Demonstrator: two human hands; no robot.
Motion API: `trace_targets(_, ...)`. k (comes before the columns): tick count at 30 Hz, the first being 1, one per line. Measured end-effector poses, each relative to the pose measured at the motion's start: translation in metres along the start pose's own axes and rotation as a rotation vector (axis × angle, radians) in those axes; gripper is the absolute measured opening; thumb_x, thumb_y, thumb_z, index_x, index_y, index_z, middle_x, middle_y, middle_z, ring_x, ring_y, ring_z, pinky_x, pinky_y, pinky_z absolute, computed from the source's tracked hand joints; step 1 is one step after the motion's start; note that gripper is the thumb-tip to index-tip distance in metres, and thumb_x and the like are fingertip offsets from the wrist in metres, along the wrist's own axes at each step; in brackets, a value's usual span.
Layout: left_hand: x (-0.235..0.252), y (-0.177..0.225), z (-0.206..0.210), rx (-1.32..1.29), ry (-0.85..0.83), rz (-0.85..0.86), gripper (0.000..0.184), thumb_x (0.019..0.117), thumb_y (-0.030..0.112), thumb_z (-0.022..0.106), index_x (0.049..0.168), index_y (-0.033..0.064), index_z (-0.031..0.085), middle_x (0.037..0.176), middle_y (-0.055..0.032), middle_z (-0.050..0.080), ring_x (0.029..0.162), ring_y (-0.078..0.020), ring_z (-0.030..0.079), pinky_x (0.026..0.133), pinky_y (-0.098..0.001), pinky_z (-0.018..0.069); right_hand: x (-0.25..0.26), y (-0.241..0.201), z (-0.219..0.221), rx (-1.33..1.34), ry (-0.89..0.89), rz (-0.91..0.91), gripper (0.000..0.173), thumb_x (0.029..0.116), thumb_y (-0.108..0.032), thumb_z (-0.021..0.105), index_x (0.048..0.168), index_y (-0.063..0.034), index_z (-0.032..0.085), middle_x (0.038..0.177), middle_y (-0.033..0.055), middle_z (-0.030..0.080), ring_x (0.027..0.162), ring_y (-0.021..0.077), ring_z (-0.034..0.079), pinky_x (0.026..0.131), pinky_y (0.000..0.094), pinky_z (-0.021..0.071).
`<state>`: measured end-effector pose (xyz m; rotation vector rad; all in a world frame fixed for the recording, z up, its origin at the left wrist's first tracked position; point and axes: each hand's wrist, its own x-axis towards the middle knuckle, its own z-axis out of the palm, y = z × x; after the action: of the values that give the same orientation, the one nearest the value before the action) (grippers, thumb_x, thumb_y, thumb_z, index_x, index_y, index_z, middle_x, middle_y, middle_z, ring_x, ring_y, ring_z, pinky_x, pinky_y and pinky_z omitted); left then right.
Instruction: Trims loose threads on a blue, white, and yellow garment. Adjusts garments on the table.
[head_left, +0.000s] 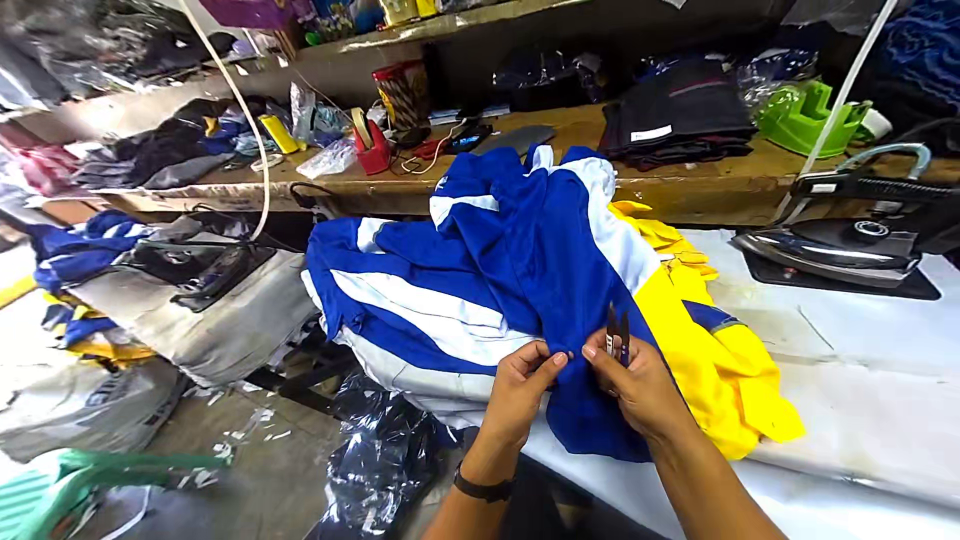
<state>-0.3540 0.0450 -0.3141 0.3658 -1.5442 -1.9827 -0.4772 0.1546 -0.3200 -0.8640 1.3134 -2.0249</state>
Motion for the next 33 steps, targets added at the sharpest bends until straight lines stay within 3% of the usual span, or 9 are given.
trace_targets(5, 0.0, -0.003, 0.006, -0.096, 0.01, -0.065, 0.009, 0.0966, 0.004, 0.063, 0.094, 0.005, 0.071, 0.095, -0.001, 0.07, 0.077, -0.0027, 0.062, 0.067, -0.018, 0.0513, 0.0, 0.002, 0.008, 0.135, 0.032, 0.064, 0.011, 0.0974, -0.004, 0.058, 0.09, -0.0106, 0.062, 0.06, -0.0101, 0.049, 0.045, -0.0035, 0.039, 0.044, 0.0128, 0.0331)
trace_targets(8, 0.0, 0.002, 0.014, -0.26, 0.074, -0.205, 0.013, 0.0994, 0.001, 0.059, 0.092, 0.0025, 0.07, 0.077, -0.0017, 0.069, 0.062, -0.0017, 0.061, 0.056, -0.0151, 0.0497, -0.001, 0.003, 0.018, 0.16, 0.126, 0.094, 0.012, 0.0988, -0.002, 0.058, 0.089, -0.0086, 0.061, 0.059, -0.0078, 0.049, 0.044, -0.0024, 0.039, 0.042, 0.0133, 0.0329)
trace_targets(12, 0.0, 0.014, 0.018, -0.479, 0.168, -0.322, 0.017, 0.1035, -0.003, 0.05, 0.099, -0.0003, 0.066, 0.088, -0.0094, 0.076, 0.076, -0.0119, 0.074, 0.074, -0.0231, 0.0616, -0.003, 0.009, 0.015, -0.112, 0.166, -0.068, 0.01, 0.0908, -0.001, 0.065, 0.094, -0.0075, 0.058, 0.064, -0.0097, 0.05, 0.051, -0.0029, 0.044, 0.048, 0.0121, 0.0373)
trace_targets(15, -0.001, 0.015, 0.019, -0.385, 0.228, -0.269, 0.017, 0.1028, -0.004, 0.051, 0.102, -0.0032, 0.068, 0.093, -0.0105, 0.076, 0.08, -0.0139, 0.075, 0.077, -0.0254, 0.062, -0.006, 0.005, 0.007, -0.382, 0.2, -0.326, 0.018, 0.0886, -0.005, 0.064, 0.106, -0.0001, 0.065, 0.068, -0.0105, 0.05, 0.053, -0.0065, 0.041, 0.049, 0.0092, 0.0342)
trace_targets(19, -0.007, 0.013, 0.025, -0.278, 0.227, -0.196, 0.018, 0.1006, -0.005, 0.053, 0.098, -0.0049, 0.071, 0.091, -0.0097, 0.076, 0.083, -0.0134, 0.074, 0.082, -0.0272, 0.061, -0.01, 0.005, 0.007, -0.613, 0.188, -0.541, 0.02, 0.0912, -0.011, 0.069, 0.106, 0.001, 0.076, 0.096, 0.0032, 0.075, 0.074, -0.0041, 0.06, 0.066, 0.0103, 0.0491)
trace_targets(25, -0.009, 0.0, 0.027, 0.013, 0.208, 0.108, 0.014, 0.0947, -0.006, 0.059, 0.096, -0.0066, 0.074, 0.09, -0.0069, 0.076, 0.084, -0.0083, 0.072, 0.084, -0.0255, 0.0596, -0.005, 0.014, 0.014, -0.793, 0.295, -0.698, 0.013, 0.0864, -0.01, 0.071, 0.092, -0.0013, 0.079, 0.079, 0.0056, 0.072, 0.072, 0.0021, 0.065, 0.068, 0.0127, 0.0507)
trace_targets(28, -0.008, -0.004, 0.021, 0.113, 0.171, 0.22, 0.012, 0.0935, -0.004, 0.061, 0.094, -0.0061, 0.074, 0.09, -0.0067, 0.075, 0.084, -0.0076, 0.071, 0.083, -0.025, 0.06, -0.008, 0.001, 0.016, -0.618, 0.204, -0.49, 0.007, 0.0863, -0.008, 0.069, 0.088, -0.0028, 0.073, 0.076, -0.0027, 0.067, 0.065, -0.0055, 0.056, 0.06, 0.0083, 0.0454)
trace_targets(31, -0.01, 0.003, 0.017, 0.043, 0.142, 0.119, 0.014, 0.0948, -0.005, 0.059, 0.093, -0.0033, 0.072, 0.085, -0.0037, 0.075, 0.081, -0.008, 0.072, 0.082, -0.0254, 0.0602, -0.007, -0.015, 0.012, -0.135, 0.083, -0.086, 0.006, 0.0908, -0.004, 0.067, 0.09, -0.0088, 0.068, 0.067, -0.0091, 0.064, 0.051, -0.0044, 0.049, 0.047, 0.013, 0.0382)
trace_targets(33, -0.01, 0.005, 0.016, 0.006, 0.136, 0.063, 0.015, 0.0955, -0.005, 0.058, 0.092, -0.0022, 0.072, 0.085, -0.0039, 0.075, 0.081, -0.0086, 0.073, 0.082, -0.0257, 0.0603, -0.007, -0.015, 0.01, -0.098, 0.078, -0.053, 0.004, 0.0922, -0.005, 0.067, 0.092, -0.0088, 0.068, 0.065, -0.0098, 0.06, 0.049, -0.0035, 0.046, 0.046, 0.0132, 0.0361)
